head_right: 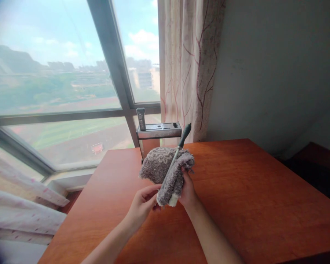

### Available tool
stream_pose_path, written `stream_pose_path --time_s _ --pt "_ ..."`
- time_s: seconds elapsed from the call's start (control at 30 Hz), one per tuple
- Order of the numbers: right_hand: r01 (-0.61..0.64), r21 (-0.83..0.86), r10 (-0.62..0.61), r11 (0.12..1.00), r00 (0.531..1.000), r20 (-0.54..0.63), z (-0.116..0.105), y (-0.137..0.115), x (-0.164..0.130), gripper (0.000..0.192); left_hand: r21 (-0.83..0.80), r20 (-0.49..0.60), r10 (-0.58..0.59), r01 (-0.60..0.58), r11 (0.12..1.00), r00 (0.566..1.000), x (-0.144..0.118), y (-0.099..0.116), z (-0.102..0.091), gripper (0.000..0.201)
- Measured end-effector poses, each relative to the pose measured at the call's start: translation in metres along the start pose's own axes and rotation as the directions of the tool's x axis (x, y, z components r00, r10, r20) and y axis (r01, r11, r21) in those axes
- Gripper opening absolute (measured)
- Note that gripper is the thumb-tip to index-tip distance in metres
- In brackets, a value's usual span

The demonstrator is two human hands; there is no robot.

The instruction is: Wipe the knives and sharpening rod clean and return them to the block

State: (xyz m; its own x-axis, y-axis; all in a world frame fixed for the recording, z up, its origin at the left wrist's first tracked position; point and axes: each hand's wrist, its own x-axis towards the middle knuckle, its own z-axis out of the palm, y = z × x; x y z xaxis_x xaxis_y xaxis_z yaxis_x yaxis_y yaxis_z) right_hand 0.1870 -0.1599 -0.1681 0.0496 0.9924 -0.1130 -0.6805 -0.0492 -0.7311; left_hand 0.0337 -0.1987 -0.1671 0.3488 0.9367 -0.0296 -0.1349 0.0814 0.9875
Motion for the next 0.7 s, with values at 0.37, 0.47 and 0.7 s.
stream_pose_path --time_s 0.37,0.47,0.7 --pt "0.119 -0.114 -0.132 0.986 0.985 -0.11 0.01 0.004 -0.005 0.038 0.47 0.039 0.165 -0.164 0.867 0.986 0.0 -0.007 -0.004 0.018" --pt "0.148 -0.055 -0.156 0.987 0.967 -0.201 0.008 -0.001 0.002 0.038 0.642 0.117 0.169 -0.204 0.739 0.979 -0.001 -0.007 -0.002 0.025" --pt "0.105 0.071 -0.09 0.992 0.976 -0.196 0.004 -0.014 0.003 0.028 0.705 0.247 0.213 -0.326 0.63 0.945 -0.01 0.006 0.0 0.02"
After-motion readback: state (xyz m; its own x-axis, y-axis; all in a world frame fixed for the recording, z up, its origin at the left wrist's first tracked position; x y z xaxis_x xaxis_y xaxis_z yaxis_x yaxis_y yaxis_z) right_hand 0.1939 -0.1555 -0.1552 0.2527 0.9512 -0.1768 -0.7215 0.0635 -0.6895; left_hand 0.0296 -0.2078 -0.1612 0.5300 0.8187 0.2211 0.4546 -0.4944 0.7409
